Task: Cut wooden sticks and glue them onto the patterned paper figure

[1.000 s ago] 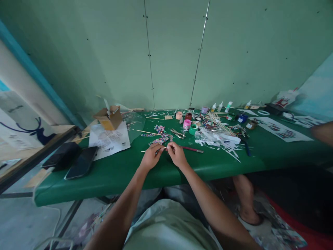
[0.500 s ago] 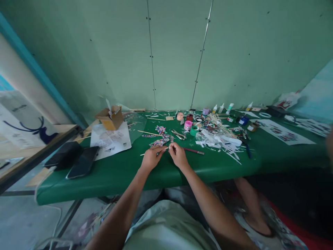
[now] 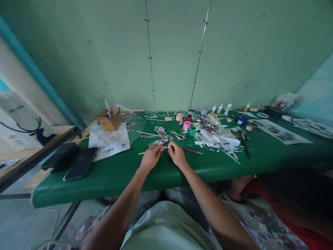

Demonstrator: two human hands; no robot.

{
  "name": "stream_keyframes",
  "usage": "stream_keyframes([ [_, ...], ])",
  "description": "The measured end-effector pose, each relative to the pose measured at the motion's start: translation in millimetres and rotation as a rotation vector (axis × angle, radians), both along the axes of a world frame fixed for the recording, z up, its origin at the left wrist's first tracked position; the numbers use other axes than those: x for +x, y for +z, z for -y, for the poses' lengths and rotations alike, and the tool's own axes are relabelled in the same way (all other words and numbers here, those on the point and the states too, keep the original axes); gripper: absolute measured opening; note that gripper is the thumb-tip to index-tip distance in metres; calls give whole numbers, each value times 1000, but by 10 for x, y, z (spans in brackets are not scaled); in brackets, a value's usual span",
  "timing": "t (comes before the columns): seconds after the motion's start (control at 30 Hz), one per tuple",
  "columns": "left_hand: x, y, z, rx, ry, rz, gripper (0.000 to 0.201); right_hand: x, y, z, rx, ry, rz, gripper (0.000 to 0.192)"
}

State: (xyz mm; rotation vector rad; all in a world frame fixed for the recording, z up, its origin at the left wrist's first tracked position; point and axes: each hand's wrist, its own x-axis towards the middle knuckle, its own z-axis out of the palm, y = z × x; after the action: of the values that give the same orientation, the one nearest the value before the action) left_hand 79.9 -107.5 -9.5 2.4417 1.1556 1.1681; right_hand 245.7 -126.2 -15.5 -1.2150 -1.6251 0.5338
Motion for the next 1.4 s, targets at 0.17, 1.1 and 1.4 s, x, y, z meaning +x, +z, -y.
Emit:
stream_keyframes([
  [0.17,-7,-22,-17,-11,31,-38,22,-7,25,-8,0,-6,3,19],
  [1.1,-10,-13,13,-48,34,-98,24,51,8,-52,-71,66,-62,21],
  [1.4,20,15,10,-106,50,-126,26,65,-17,-78,-100,75,-103,22],
])
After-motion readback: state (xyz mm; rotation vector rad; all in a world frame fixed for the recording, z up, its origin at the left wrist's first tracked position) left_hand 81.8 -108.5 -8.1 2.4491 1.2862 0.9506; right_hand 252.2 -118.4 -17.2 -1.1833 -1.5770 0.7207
